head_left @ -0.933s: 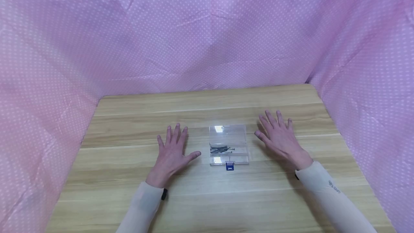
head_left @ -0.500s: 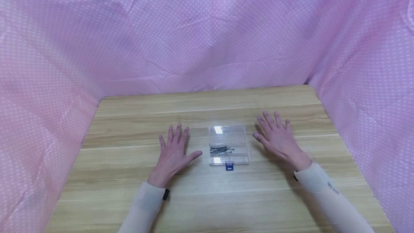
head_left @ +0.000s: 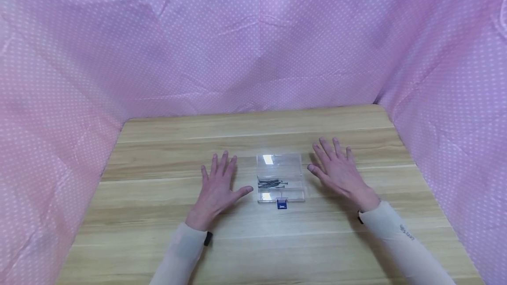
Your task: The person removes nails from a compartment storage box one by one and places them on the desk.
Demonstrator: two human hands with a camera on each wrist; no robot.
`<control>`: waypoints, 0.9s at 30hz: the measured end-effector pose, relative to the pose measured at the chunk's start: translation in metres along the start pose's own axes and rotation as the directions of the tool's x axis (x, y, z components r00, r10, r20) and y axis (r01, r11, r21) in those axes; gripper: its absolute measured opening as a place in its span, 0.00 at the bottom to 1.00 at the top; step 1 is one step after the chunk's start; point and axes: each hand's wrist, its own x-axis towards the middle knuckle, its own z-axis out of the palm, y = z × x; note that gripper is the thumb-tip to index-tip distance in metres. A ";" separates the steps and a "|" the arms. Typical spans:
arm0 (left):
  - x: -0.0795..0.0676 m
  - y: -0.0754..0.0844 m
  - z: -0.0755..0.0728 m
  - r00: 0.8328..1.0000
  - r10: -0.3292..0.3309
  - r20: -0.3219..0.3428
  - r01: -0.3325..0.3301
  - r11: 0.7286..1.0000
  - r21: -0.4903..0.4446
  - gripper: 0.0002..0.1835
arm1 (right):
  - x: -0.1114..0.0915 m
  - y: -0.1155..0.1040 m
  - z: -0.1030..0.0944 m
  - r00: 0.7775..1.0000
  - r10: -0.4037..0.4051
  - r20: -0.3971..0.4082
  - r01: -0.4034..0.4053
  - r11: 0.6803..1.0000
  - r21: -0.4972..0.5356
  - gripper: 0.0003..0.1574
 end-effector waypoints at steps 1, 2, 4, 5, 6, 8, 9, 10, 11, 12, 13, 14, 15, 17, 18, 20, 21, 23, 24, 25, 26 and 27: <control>0.000 0.001 0.000 1.000 0.004 -0.003 -0.004 1.000 -0.003 0.59 | 0.000 -0.001 0.000 1.000 -0.002 -0.001 0.002 1.000 0.003 0.49; 0.000 0.002 0.000 1.000 0.007 -0.004 -0.007 1.000 -0.011 0.59 | 0.000 -0.002 0.001 1.000 -0.004 -0.004 0.004 1.000 0.007 0.49; 0.000 0.004 0.000 1.000 0.013 -0.009 -0.013 1.000 -0.024 0.59 | 0.000 -0.003 0.001 1.000 -0.006 -0.010 0.007 1.000 0.011 0.49; 0.000 0.004 0.000 1.000 0.018 -0.014 -0.018 1.000 -0.025 0.59 | 0.000 -0.004 0.002 1.000 -0.009 -0.014 0.010 1.000 0.011 0.49; 0.000 0.004 0.001 1.000 0.023 -0.018 -0.023 0.999 -0.027 0.59 | 0.000 -0.005 0.002 1.000 -0.011 -0.016 0.011 1.000 0.011 0.49; -0.001 0.006 0.001 0.999 0.029 -0.023 -0.030 0.999 -0.033 0.59 | -0.001 -0.007 0.002 1.000 -0.014 -0.024 0.014 1.000 0.011 0.48; -0.001 0.006 0.002 0.999 0.032 -0.027 -0.033 0.999 -0.034 0.58 | -0.001 -0.008 0.003 1.000 -0.015 -0.027 0.015 1.000 0.011 0.48; -0.001 0.007 0.002 0.999 0.035 -0.031 -0.036 0.999 -0.035 0.58 | -0.001 -0.009 0.002 0.999 -0.015 -0.029 0.016 1.000 0.015 0.48; -0.001 0.008 0.002 0.999 0.038 -0.033 -0.039 0.999 -0.032 0.58 | -0.001 -0.010 0.002 0.999 -0.015 -0.030 0.016 1.000 0.018 0.48; -0.001 0.009 0.002 0.999 0.040 -0.033 -0.041 0.998 -0.037 0.58 | -0.002 -0.011 0.002 0.999 -0.016 -0.031 0.017 1.000 0.021 0.48; -0.001 0.011 0.002 0.998 0.045 -0.036 -0.047 0.998 -0.036 0.58 | -0.002 -0.013 0.002 0.999 -0.019 -0.033 0.019 0.999 0.027 0.48; -0.001 0.012 0.003 0.998 0.051 -0.040 -0.052 0.998 -0.032 0.58 | -0.002 -0.014 0.002 0.999 -0.021 -0.034 0.022 0.999 0.032 0.48; -0.002 0.013 0.003 0.997 0.059 -0.045 -0.061 0.998 -0.030 0.58 | -0.003 -0.015 0.002 0.999 -0.024 -0.034 0.025 0.999 0.035 0.49; -0.002 0.014 0.004 0.996 0.077 -0.052 -0.078 0.997 -0.022 0.58 | -0.004 -0.018 0.001 0.999 -0.030 -0.036 0.032 0.999 0.041 0.49; -0.002 0.015 0.005 0.995 0.085 -0.056 -0.087 0.996 -0.020 0.58 | -0.005 -0.019 0.001 0.999 -0.034 -0.037 0.036 0.998 0.043 0.48; -0.002 0.017 0.006 0.994 0.098 -0.057 -0.099 0.995 -0.014 0.58 | -0.006 -0.020 0.001 0.998 -0.043 -0.041 0.045 0.998 0.048 0.48; -0.003 0.018 0.006 0.993 0.103 -0.054 -0.104 0.994 -0.017 0.58 | -0.006 -0.021 0.002 0.998 -0.049 -0.042 0.051 0.998 0.047 0.48; -0.003 0.019 0.007 0.993 0.111 -0.047 -0.112 0.994 -0.021 0.57 | -0.007 -0.023 0.002 0.997 -0.065 -0.047 0.068 0.996 0.050 0.47; -0.003 0.020 0.008 0.993 0.113 -0.044 -0.114 0.993 -0.026 0.57 | -0.007 -0.023 0.003 0.996 -0.074 -0.048 0.076 0.996 0.050 0.47; -0.003 0.021 0.008 0.993 0.116 -0.039 -0.117 0.993 -0.029 0.57 | -0.008 -0.024 0.003 0.995 -0.082 -0.050 0.085 0.995 0.052 0.47; -0.003 0.021 0.009 0.992 0.120 -0.035 -0.121 0.992 -0.030 0.57 | -0.008 -0.025 0.004 0.995 -0.089 -0.048 0.092 0.995 0.050 0.47; -0.003 0.022 0.010 0.992 0.125 -0.033 -0.126 0.992 -0.030 0.57 | -0.009 -0.026 0.004 0.994 -0.095 -0.045 0.097 0.994 0.053 0.47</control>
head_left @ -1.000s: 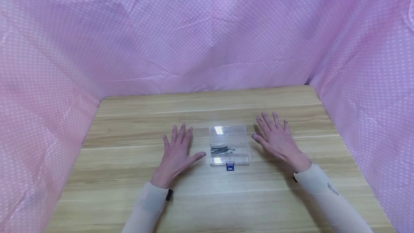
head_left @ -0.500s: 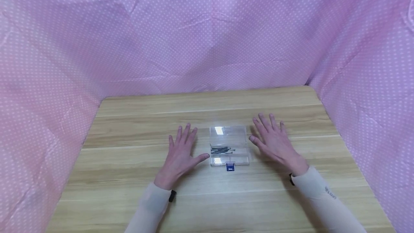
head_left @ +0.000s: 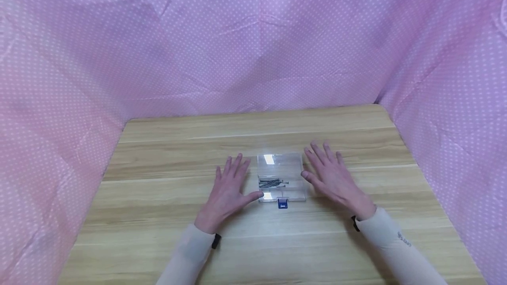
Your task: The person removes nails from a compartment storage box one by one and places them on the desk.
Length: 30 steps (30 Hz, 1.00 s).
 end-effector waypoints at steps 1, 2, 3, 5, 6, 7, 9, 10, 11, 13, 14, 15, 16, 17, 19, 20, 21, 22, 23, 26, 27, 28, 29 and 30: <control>0.000 0.001 0.000 1.000 0.004 0.005 -0.004 1.000 -0.001 0.56 | 0.000 -0.001 0.000 1.000 -0.004 0.002 0.004 1.000 0.005 0.47; 0.001 0.001 0.001 1.000 0.007 0.010 -0.007 1.000 0.000 0.56 | -0.001 -0.002 0.001 1.000 -0.009 0.003 0.009 1.000 0.007 0.47; 0.001 0.002 0.002 1.000 0.010 0.014 -0.010 1.000 -0.002 0.56 | -0.001 -0.003 0.001 1.000 -0.012 0.005 0.012 1.000 0.009 0.47; 0.001 0.003 0.002 1.000 0.018 0.020 -0.018 1.000 -0.002 0.56 | -0.001 -0.004 0.002 1.000 -0.019 0.005 0.019 1.000 0.009 0.47; 0.002 0.004 0.003 1.000 0.022 0.022 -0.021 1.000 -0.003 0.56 | -0.002 -0.005 0.002 1.000 -0.023 0.005 0.023 1.000 0.011 0.47; 0.002 0.004 0.003 0.999 0.024 0.026 -0.024 1.000 -0.005 0.56 | -0.002 -0.006 0.002 1.000 -0.027 0.004 0.027 1.000 0.013 0.47; 0.003 0.005 0.004 0.999 0.032 0.032 -0.032 0.999 -0.008 0.56 | -0.002 -0.007 0.004 0.999 -0.038 0.000 0.038 0.999 0.015 0.47; 0.003 0.006 0.004 0.999 0.036 0.037 -0.036 0.999 -0.012 0.56 | -0.002 -0.007 0.004 0.999 -0.043 0.000 0.043 0.999 0.017 0.47; 0.003 0.006 0.004 0.998 0.038 0.045 -0.037 0.999 -0.016 0.56 | -0.002 -0.008 0.005 0.999 -0.048 0.001 0.048 0.999 0.021 0.47; 0.003 0.007 0.005 0.997 0.038 0.070 -0.036 0.999 -0.026 0.55 | -0.002 -0.010 0.007 0.998 -0.061 -0.001 0.061 0.998 0.023 0.47; 0.003 0.007 0.005 0.996 0.037 0.082 -0.035 0.999 -0.027 0.55 | -0.001 -0.011 0.008 0.998 -0.069 -0.004 0.069 0.997 0.023 0.47; 0.003 0.008 0.005 0.995 0.037 0.094 -0.034 0.999 -0.028 0.55 | -0.001 -0.012 0.008 0.997 -0.075 -0.004 0.075 0.997 0.023 0.47; 0.003 0.008 0.006 0.994 0.037 0.105 -0.034 0.999 -0.026 0.54 | -0.001 -0.014 0.008 0.997 -0.082 -0.004 0.083 0.996 0.027 0.48; 0.004 0.009 0.006 0.993 0.037 0.116 -0.034 0.999 -0.024 0.54 | -0.001 -0.015 0.008 0.996 -0.093 -0.008 0.093 0.995 0.028 0.48; 0.004 0.009 0.007 0.991 0.042 0.130 -0.041 0.999 -0.012 0.53 | 0.000 -0.017 0.009 0.994 -0.112 -0.016 0.113 0.993 0.031 0.47; 0.004 0.010 0.007 0.990 0.046 0.133 -0.045 0.999 -0.010 0.52 | 0.001 -0.018 0.009 0.992 -0.121 -0.019 0.122 0.992 0.031 0.47; 0.005 0.010 0.007 0.990 0.052 0.134 -0.051 0.999 -0.007 0.52 | 0.002 -0.019 0.009 0.991 -0.130 -0.023 0.131 0.991 0.032 0.47; 0.005 0.010 0.007 0.989 0.057 0.134 -0.057 0.998 -0.005 0.51 | 0.002 -0.020 0.009 0.990 -0.139 -0.027 0.140 0.990 0.033 0.46; 0.006 0.011 0.008 0.989 0.061 0.134 -0.061 0.998 -0.003 0.51 | 0.003 -0.021 0.009 0.989 -0.147 -0.032 0.148 0.989 0.030 0.46; 0.007 0.011 0.008 0.989 0.071 0.133 -0.071 0.997 0.001 0.50 | 0.005 -0.023 0.009 0.985 -0.166 -0.040 0.168 0.985 0.031 0.45; 0.007 0.011 0.009 0.988 0.073 0.133 -0.074 0.997 0.003 0.50 | 0.006 -0.024 0.009 0.984 -0.173 -0.044 0.175 0.984 0.033 0.44; 0.007 0.011 0.009 0.988 0.072 0.136 -0.074 0.997 0.007 0.50 | 0.006 -0.025 0.009 0.982 -0.182 -0.049 0.183 0.982 0.033 0.44; 0.007 0.011 0.009 0.988 0.073 0.138 -0.075 0.997 0.010 0.51 | 0.007 -0.026 0.009 0.980 -0.190 -0.054 0.192 0.981 0.035 0.44; 0.008 0.011 0.009 0.987 0.077 0.139 -0.079 0.997 0.011 0.50 | 0.008 -0.027 0.009 0.978 -0.198 -0.060 0.200 0.979 0.039 0.43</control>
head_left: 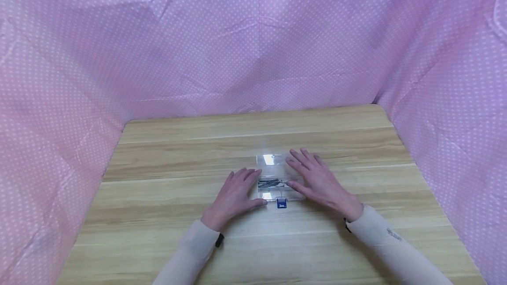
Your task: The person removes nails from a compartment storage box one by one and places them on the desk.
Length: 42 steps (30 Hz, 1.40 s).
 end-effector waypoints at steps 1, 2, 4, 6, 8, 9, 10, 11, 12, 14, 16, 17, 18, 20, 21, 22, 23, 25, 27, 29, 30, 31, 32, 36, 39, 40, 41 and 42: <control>0.000 0.000 0.000 1.000 0.005 0.001 -0.005 1.000 0.003 0.50 | 0.001 -0.001 0.000 1.000 -0.009 -0.007 0.009 1.000 0.007 0.43; 0.001 0.000 0.001 1.000 0.007 0.006 -0.007 1.000 0.006 0.49 | 0.002 -0.001 0.001 1.000 -0.018 -0.012 0.018 1.000 0.011 0.43; 0.001 0.000 0.001 1.000 0.014 0.012 -0.014 1.000 0.007 0.48 | 0.004 -0.003 0.001 0.999 -0.041 -0.022 0.042 0.999 0.019 0.42; 0.002 -0.001 0.001 1.000 0.023 0.013 -0.023 1.000 0.004 0.46 | 0.007 -0.004 0.003 0.997 -0.066 -0.030 0.067 0.998 0.021 0.40; 0.002 -0.001 0.001 1.000 0.027 0.010 -0.027 1.000 -0.002 0.44 | 0.010 -0.005 0.005 0.995 -0.091 -0.038 0.091 0.996 0.021 0.37; 0.003 -0.001 0.001 1.000 0.030 0.007 -0.030 1.000 -0.005 0.43 | 0.011 -0.005 0.006 0.994 -0.101 -0.040 0.102 0.995 0.020 0.36; 0.003 -0.001 0.001 0.999 0.034 0.004 -0.034 0.999 -0.008 0.42 | 0.012 -0.006 0.006 0.993 -0.109 -0.041 0.110 0.994 0.016 0.35; 0.003 -0.001 0.001 0.999 0.037 0.002 -0.037 0.999 -0.011 0.42 | 0.014 -0.007 0.007 0.992 -0.118 -0.044 0.119 0.993 0.012 0.34; 0.003 -0.001 0.001 0.999 0.039 0.002 -0.039 0.999 -0.014 0.41 | 0.015 -0.008 0.008 0.991 -0.125 -0.044 0.126 0.992 0.012 0.32; 0.004 -0.001 0.001 0.999 0.039 0.003 -0.038 0.999 -0.027 0.40 | 0.017 -0.010 0.009 0.990 -0.136 -0.041 0.137 0.990 0.016 0.29; 0.004 -0.002 0.002 0.999 0.033 0.008 -0.033 0.999 -0.040 0.40 | 0.019 -0.012 0.011 0.989 -0.143 -0.033 0.144 0.989 0.022 0.26; 0.005 -0.002 0.002 1.000 0.028 0.012 -0.028 0.998 -0.049 0.39 | 0.021 -0.013 0.011 0.989 -0.144 -0.027 0.145 0.989 0.031 0.24; 0.005 -0.002 0.002 1.000 0.023 0.013 -0.022 0.998 -0.058 0.39 | 0.022 -0.015 0.012 0.989 -0.145 -0.021 0.146 0.988 0.039 0.22; 0.006 -0.001 0.003 1.000 0.011 0.017 -0.010 0.997 -0.076 0.39 | 0.025 -0.017 0.013 0.989 -0.147 -0.006 0.147 0.988 0.050 0.19; 0.006 -0.001 0.002 1.000 0.007 0.018 -0.005 0.996 -0.084 0.39 | 0.026 -0.018 0.014 0.989 -0.148 0.001 0.148 0.988 0.053 0.17; 0.006 -0.001 0.002 1.000 0.002 0.020 0.000 0.996 -0.092 0.39 | 0.027 -0.019 0.015 0.989 -0.148 0.008 0.148 0.987 0.057 0.16; 0.006 -0.001 0.003 1.000 -0.001 0.020 0.003 0.995 -0.098 0.39 | 0.028 -0.020 0.016 0.989 -0.150 0.013 0.149 0.987 0.057 0.15; 0.006 0.000 0.003 1.000 -0.006 0.021 0.008 0.995 -0.104 0.39 | 0.030 -0.021 0.017 0.988 -0.152 0.025 0.150 0.987 0.056 0.12; 0.006 0.000 0.003 1.000 -0.009 0.020 0.011 0.994 -0.109 0.39 | 0.031 -0.023 0.019 0.988 -0.154 0.033 0.152 0.987 0.052 0.11; 0.007 0.000 0.003 1.000 -0.012 0.020 0.014 0.993 -0.114 0.39 | 0.033 -0.024 0.020 0.988 -0.152 0.042 0.150 0.988 0.050 0.10; 0.007 0.001 0.003 1.000 -0.014 0.019 0.016 0.993 -0.116 0.39 | 0.033 -0.024 0.021 0.988 -0.148 0.047 0.146 0.988 0.050 0.10; 0.007 0.001 0.003 1.000 -0.016 0.018 0.018 0.993 -0.119 0.39 | 0.034 -0.024 0.021 0.988 -0.144 0.050 0.142 0.989 0.050 0.10; 0.007 0.001 0.002 1.000 -0.020 0.019 0.022 0.993 -0.118 0.40 | 0.034 -0.025 0.021 0.988 -0.142 0.053 0.139 0.989 0.051 0.10; 0.008 0.001 0.003 0.999 -0.029 0.016 0.031 0.993 -0.115 0.40 | 0.036 -0.025 0.022 0.990 -0.129 0.061 0.127 0.991 0.048 0.10; 0.008 0.001 0.003 0.999 -0.033 0.014 0.035 0.993 -0.111 0.40 | 0.037 -0.024 0.023 0.990 -0.128 0.061 0.126 0.991 0.041 0.09; 0.008 0.001 0.003 0.999 -0.035 0.014 0.037 0.993 -0.111 0.40 | 0.038 -0.024 0.023 0.990 -0.129 0.061 0.126 0.991 0.039 0.09; 0.008 0.001 0.003 0.999 -0.037 0.013 0.039 0.993 -0.111 0.40 | 0.038 -0.024 0.024 0.990 -0.129 0.063 0.127 0.991 0.035 0.08; 0.008 0.001 0.003 0.999 -0.040 0.013 0.041 0.993 -0.111 0.40 | 0.038 -0.023 0.024 0.990 -0.129 0.064 0.127 0.991 0.034 0.08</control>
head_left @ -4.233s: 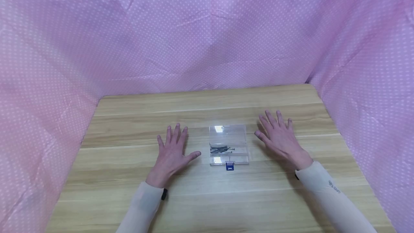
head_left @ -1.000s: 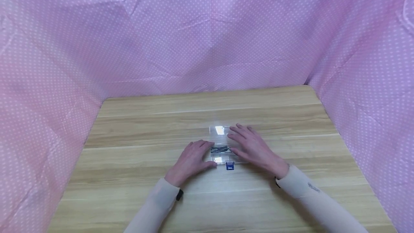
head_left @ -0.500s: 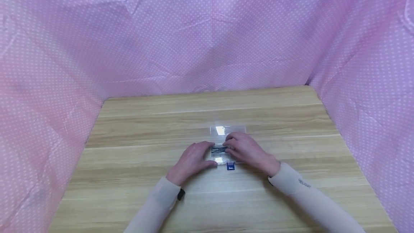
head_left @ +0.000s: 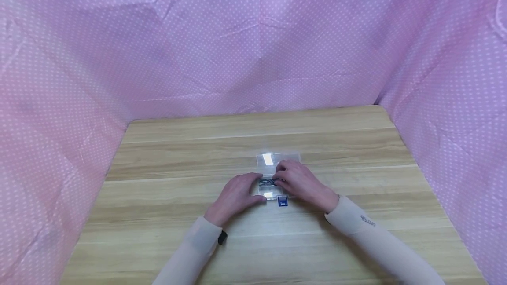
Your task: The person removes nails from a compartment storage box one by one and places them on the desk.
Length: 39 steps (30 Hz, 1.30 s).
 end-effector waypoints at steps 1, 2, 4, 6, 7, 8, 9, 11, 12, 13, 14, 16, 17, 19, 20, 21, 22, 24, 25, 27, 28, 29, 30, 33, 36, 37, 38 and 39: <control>0.000 0.000 0.000 1.000 -0.002 -0.001 0.002 1.000 -0.001 0.40 | 0.001 0.000 0.000 1.000 -0.003 0.001 0.003 1.000 -0.003 0.08; 0.000 0.000 0.000 1.000 -0.003 0.000 0.003 1.000 0.001 0.40 | 0.001 0.001 0.000 1.000 -0.007 0.002 0.007 1.000 -0.007 0.08; 0.000 -0.001 0.000 1.000 -0.007 -0.002 0.007 1.000 0.001 0.40 | 0.003 0.002 0.001 1.000 -0.015 0.001 0.015 1.000 -0.016 0.07; 0.000 -0.001 0.000 1.000 -0.009 -0.001 0.009 1.000 0.001 0.40 | 0.004 0.002 0.001 1.000 -0.024 -0.002 0.024 0.999 -0.025 0.06; 0.000 -0.001 0.000 1.000 -0.010 -0.001 0.010 1.000 0.001 0.40 | 0.005 0.002 0.001 1.000 -0.030 -0.003 0.030 0.999 -0.028 0.05; 0.000 -0.001 0.000 1.000 -0.012 0.000 0.012 1.000 0.002 0.40 | 0.006 0.002 0.001 0.999 -0.033 -0.003 0.033 0.999 -0.030 0.05; 0.000 -0.001 0.000 1.000 -0.013 0.000 0.013 1.000 -0.001 0.40 | 0.007 0.002 0.001 0.999 -0.033 -0.002 0.033 0.999 -0.031 0.04; 0.001 -0.001 -0.001 1.000 -0.017 0.002 0.017 1.000 -0.004 0.39 | 0.009 0.003 0.002 0.999 -0.033 0.003 0.033 0.999 -0.033 0.03; 0.001 -0.001 -0.001 1.000 -0.019 0.004 0.019 1.000 -0.005 0.39 | 0.010 0.003 0.002 1.000 -0.030 0.007 0.030 0.999 -0.032 0.03; 0.001 -0.001 -0.001 1.000 -0.021 0.005 0.021 1.000 -0.005 0.39 | 0.010 0.003 0.002 0.999 -0.029 0.012 0.030 0.999 -0.031 0.03; 0.001 -0.001 -0.001 1.000 -0.023 0.006 0.023 1.000 -0.007 0.39 | 0.011 0.003 0.002 1.000 -0.028 0.014 0.028 0.999 -0.030 0.03; 0.002 0.000 -0.001 1.000 -0.025 0.007 0.026 1.000 -0.015 0.39 | 0.013 0.003 0.002 1.000 -0.027 0.016 0.027 0.999 -0.029 0.03; 0.002 0.000 -0.001 1.000 -0.027 0.008 0.027 0.999 -0.019 0.39 | 0.013 0.004 0.003 0.999 -0.030 0.016 0.030 0.999 -0.031 0.03; 0.003 0.001 -0.001 1.000 -0.026 0.009 0.026 0.999 -0.026 0.39 | 0.013 0.004 0.003 0.999 -0.037 0.010 0.037 0.998 -0.042 0.03; 0.003 0.001 -0.001 1.000 -0.024 0.010 0.025 0.999 -0.031 0.39 | 0.013 0.004 0.003 0.999 -0.039 0.005 0.040 0.998 -0.049 0.03; 0.003 0.001 -0.001 1.000 -0.024 0.012 0.024 0.999 -0.034 0.39 | 0.013 0.005 0.003 0.999 -0.044 -0.001 0.044 0.997 -0.059 0.03; 0.004 0.001 0.000 1.000 -0.022 0.013 0.023 0.999 -0.032 0.39 | 0.013 0.005 0.003 0.999 -0.048 -0.006 0.048 0.997 -0.064 0.03; 0.005 0.001 0.000 1.000 -0.022 0.011 0.023 0.999 -0.033 0.39 | 0.013 0.004 0.003 0.998 -0.055 -0.019 0.053 0.996 -0.077 0.02; 0.005 0.001 0.000 1.000 -0.024 0.012 0.024 0.999 -0.032 0.39 | 0.013 0.004 0.003 0.998 -0.058 -0.026 0.056 0.995 -0.079 0.01; 0.005 0.001 0.000 1.000 -0.029 0.011 0.029 0.999 -0.028 0.39 | 0.012 0.004 0.003 0.997 -0.064 -0.040 0.060 0.995 -0.082 0.02; 0.005 0.001 -0.001 0.999 -0.031 0.010 0.031 0.999 -0.027 0.39 | 0.011 0.004 0.003 0.997 -0.065 -0.045 0.061 0.995 -0.085 0.02; 0.005 0.001 -0.001 0.999 -0.033 0.010 0.033 0.999 -0.026 0.39 | 0.011 0.004 0.003 0.997 -0.065 -0.049 0.061 0.994 -0.086 0.01; 0.005 0.001 -0.001 0.999 -0.035 0.013 0.036 0.999 -0.025 0.39 | 0.010 0.004 0.002 0.996 -0.065 -0.053 0.060 0.995 -0.086 0.01; 0.004 0.001 -0.001 0.999 -0.040 0.015 0.041 0.999 -0.025 0.39 | 0.007 0.004 0.001 0.996 -0.065 -0.063 0.060 0.995 -0.082 0.02; 0.003 0.001 -0.002 0.999 -0.045 0.017 0.046 0.999 -0.026 0.40 | 0.005 0.004 0.000 0.994 -0.071 -0.081 0.065 0.995 -0.074 0.03; 0.002 0.001 -0.002 0.999 -0.047 0.016 0.047 0.999 -0.023 0.40 | 0.004 0.004 -0.001 0.994 -0.071 -0.086 0.066 0.995 -0.069 0.03; 0.002 0.001 -0.002 0.999 -0.049 0.015 0.050 0.999 -0.022 0.40 | 0.004 0.004 -0.001 0.994 -0.069 -0.090 0.063 0.996 -0.064 0.03; 0.002 0.001 -0.002 0.999 -0.051 0.014 0.051 0.999 -0.019 0.40 | 0.003 0.005 -0.001 0.994 -0.063 -0.091 0.058 0.997 -0.059 0.03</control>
